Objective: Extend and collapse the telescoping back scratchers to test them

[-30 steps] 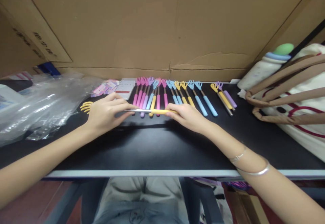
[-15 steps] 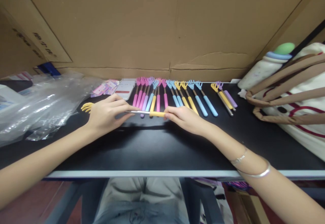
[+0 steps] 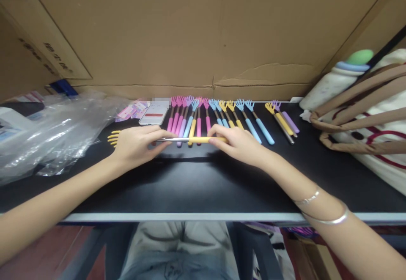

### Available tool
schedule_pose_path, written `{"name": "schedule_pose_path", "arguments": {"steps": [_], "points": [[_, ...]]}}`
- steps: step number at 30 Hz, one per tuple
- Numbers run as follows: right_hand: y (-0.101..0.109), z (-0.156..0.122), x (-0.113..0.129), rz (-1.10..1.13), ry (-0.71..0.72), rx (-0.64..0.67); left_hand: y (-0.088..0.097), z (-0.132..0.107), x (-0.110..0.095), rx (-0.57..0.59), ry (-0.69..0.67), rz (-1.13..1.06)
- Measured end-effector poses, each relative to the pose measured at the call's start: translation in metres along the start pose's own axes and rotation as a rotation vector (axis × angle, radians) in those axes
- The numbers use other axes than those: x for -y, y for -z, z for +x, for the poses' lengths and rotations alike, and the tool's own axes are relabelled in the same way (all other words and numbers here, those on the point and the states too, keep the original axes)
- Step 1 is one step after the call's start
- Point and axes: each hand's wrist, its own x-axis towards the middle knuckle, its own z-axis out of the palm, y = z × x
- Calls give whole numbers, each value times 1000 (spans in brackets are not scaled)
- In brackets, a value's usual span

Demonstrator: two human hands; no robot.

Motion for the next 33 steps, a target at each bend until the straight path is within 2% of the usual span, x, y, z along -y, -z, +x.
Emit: {"name": "schedule_pose_path", "arguments": {"steps": [4, 8, 19, 33], "points": [[12, -4, -4, -132, -22, -129, 3, 1, 2, 2, 13, -2], [14, -5, -7, -224, -9, -174, 5, 1, 6, -4, 20, 36], [-3, -1, -5, -188, 5, -38, 3, 0, 10, -43, -11, 48], [-11, -1, -9, -61, 32, -39, 1, -1, 10, -38, -21, 43]]}}
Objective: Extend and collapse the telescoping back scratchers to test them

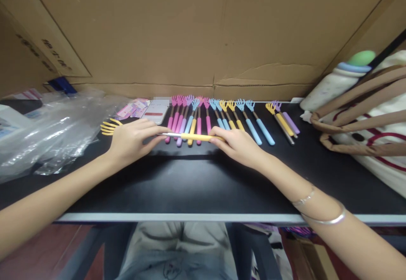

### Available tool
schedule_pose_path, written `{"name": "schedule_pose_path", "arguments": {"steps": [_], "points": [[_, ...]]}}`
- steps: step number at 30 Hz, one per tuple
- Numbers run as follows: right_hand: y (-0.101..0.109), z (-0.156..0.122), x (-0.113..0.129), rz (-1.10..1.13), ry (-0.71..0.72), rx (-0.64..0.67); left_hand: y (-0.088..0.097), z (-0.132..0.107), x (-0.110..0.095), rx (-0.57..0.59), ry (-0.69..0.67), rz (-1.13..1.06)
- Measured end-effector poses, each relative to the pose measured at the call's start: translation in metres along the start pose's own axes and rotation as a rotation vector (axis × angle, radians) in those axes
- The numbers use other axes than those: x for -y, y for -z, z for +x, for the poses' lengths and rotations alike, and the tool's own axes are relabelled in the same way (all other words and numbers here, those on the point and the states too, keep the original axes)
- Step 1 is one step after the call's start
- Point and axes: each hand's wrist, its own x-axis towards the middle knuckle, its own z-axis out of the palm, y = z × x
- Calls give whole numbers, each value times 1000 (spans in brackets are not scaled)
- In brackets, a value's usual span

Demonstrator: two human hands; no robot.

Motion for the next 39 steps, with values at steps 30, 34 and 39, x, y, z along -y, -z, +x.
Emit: {"name": "schedule_pose_path", "arguments": {"steps": [30, 34, 39], "points": [[0, 2, 17, 420, -51, 112, -1, -1, -8, 15, 18, -33], [-1, 2, 18, 463, -67, 135, 0, -1, -11, 43, 41, -61], [-2, 2, 18, 489, -87, 167, -1, -1, -12, 33, 34, -75]]}}
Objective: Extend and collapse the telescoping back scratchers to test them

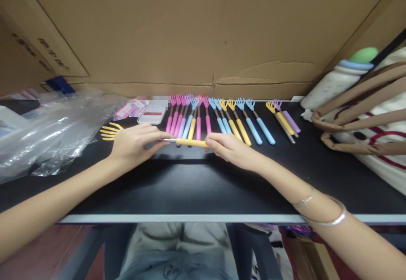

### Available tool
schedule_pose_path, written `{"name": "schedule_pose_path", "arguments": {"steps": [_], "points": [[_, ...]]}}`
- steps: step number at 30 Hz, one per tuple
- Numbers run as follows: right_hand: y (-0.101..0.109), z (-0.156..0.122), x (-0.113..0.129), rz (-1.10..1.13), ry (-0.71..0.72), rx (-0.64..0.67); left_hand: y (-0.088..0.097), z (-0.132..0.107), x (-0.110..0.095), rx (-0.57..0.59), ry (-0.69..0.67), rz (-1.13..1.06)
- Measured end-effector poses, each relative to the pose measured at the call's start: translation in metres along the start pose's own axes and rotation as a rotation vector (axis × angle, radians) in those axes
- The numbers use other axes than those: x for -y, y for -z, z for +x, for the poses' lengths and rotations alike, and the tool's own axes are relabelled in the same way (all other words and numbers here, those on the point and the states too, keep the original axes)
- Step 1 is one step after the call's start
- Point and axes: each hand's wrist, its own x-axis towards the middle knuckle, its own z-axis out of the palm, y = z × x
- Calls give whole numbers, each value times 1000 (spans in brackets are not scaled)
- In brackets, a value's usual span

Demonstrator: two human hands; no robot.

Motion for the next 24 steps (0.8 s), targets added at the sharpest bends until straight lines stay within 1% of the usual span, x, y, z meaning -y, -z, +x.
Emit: {"name": "schedule_pose_path", "arguments": {"steps": [8, 18, 24], "points": [[-3, 1, -2, 28, -5, 18, -2, 0, -2, -36, -46, -5], [-5, 1, -5, 59, 12, 30, -3, -2, -6, -21, -4, -38], [-6, 2, -3, 55, -2, 25, -4, -1, -7, -1, 17, -55]]}}
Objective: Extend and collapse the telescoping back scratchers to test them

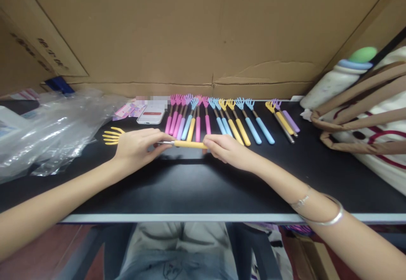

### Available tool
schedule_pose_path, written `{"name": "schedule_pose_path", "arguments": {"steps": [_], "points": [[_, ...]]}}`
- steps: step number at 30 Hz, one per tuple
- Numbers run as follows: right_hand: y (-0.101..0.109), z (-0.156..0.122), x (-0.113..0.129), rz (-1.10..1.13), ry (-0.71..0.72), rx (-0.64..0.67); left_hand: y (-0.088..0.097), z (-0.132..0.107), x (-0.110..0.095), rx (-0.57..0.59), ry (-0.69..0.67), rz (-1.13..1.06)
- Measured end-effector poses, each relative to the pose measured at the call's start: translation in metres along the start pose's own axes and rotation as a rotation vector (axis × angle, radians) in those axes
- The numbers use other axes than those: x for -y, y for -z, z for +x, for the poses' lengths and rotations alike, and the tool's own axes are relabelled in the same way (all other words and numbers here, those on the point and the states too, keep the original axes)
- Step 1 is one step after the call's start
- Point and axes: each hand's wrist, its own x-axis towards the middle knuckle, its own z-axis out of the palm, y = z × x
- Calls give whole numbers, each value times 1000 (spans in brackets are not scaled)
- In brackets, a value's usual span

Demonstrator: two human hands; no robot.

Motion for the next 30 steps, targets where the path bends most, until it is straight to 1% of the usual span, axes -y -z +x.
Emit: {"name": "schedule_pose_path", "arguments": {"steps": [5, 9, 12, 15, 18, 20, 23, 26, 30], "points": [[2, -1, 6, -68, 4, -38, 0, 2, 1, -11, -11, 13], [5, -2, 10, -107, 18, -59, 4, 5, 1, -29, -38, 65], [11, -3, 11, -140, 34, -75, 6, 6, 5, 6, -58, 90], [20, -5, 11, -202, 42, -111, 9, 6, 14, 47, -73, 93], [29, -8, 11, -272, 41, -161, 15, 7, 23, 84, -58, 99], [32, -9, 11, -306, 40, -184, 18, 8, 25, 110, -36, 106], [30, -9, 10, -342, 45, -178, 19, 8, 24, 129, -39, 128], [25, -8, 6, -375, 56, -161, 17, 7, 23, 134, -72, 163], [19, -6, 3, -380, 75, -160, 14, 4, 25, 101, -112, 197]]}}
